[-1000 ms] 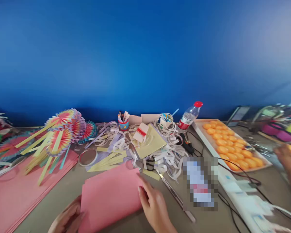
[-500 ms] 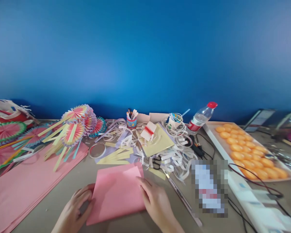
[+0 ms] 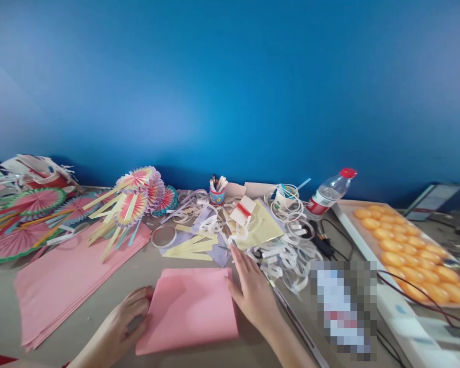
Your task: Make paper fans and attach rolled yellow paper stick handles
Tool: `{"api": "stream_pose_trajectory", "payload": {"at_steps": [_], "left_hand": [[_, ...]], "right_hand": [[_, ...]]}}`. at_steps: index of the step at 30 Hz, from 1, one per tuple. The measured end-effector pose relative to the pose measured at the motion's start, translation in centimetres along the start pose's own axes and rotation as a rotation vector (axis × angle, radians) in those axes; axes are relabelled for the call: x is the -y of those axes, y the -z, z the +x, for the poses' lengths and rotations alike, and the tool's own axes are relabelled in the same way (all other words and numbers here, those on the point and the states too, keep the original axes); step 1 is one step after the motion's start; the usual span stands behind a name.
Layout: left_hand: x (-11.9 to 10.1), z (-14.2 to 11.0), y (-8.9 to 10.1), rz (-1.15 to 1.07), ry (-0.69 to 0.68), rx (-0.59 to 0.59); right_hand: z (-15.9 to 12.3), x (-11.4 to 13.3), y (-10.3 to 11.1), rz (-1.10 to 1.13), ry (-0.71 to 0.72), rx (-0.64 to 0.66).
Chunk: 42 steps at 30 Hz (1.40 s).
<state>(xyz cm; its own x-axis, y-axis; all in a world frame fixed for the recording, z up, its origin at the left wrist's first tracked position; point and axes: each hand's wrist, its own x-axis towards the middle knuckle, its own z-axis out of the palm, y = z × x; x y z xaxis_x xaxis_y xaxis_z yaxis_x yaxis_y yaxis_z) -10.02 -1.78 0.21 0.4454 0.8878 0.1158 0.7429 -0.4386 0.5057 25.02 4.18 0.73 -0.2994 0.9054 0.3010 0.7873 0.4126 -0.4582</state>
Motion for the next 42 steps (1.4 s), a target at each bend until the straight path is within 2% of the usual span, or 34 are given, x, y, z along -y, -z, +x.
{"api": "stream_pose_trajectory", "payload": {"at_steps": [3,7,12,15,19,23,27,32,34,38,42], "left_hand": [[0.0,-0.6,-0.3,0.018,-0.010,-0.031],[-0.3,-0.6,-0.3,0.030,-0.036,-0.037],[-1.2,0.3,-0.5,0.014,-0.097,-0.061],[-1.8,0.7,-0.6,-0.022,-0.115,-0.027],[-2.4,1.3,-0.4,-0.061,-0.135,0.059],[-2.7,1.9,-0.2,-0.113,-0.097,0.131],[-2.9,2.5,0.1,-0.131,-0.125,0.192],[-2.6,3.1,0.2,-0.056,-0.148,0.123],[-2.3,3.3,0.2,-0.019,-0.193,0.138],[-1.9,3.4,0.4,0.045,-0.253,0.242],[-0.9,2.2,0.6,0.152,-0.280,0.196]], "right_hand": [[-1.1,0.3,0.3,0.041,-0.006,-0.049],[-3.9,1.4,-0.4,0.166,-0.051,0.060],[-5.3,1.4,-0.8,0.293,-0.215,0.056],[-5.3,0.5,-0.1,0.345,-0.247,0.117],[-5.4,-1.1,1.0,0.299,-0.225,0.164],[-5.3,-2.8,1.1,0.156,-0.164,0.101],[-4.7,-3.7,1.3,-0.048,-0.126,-0.008],[-3.2,-2.3,3.2,-0.182,-0.012,0.036],[-2.6,-1.5,3.8,-0.172,0.012,0.072],[-2.0,-0.6,4.4,-0.120,0.004,0.094],[-1.9,0.2,4.9,-0.052,-0.022,0.134]]}}
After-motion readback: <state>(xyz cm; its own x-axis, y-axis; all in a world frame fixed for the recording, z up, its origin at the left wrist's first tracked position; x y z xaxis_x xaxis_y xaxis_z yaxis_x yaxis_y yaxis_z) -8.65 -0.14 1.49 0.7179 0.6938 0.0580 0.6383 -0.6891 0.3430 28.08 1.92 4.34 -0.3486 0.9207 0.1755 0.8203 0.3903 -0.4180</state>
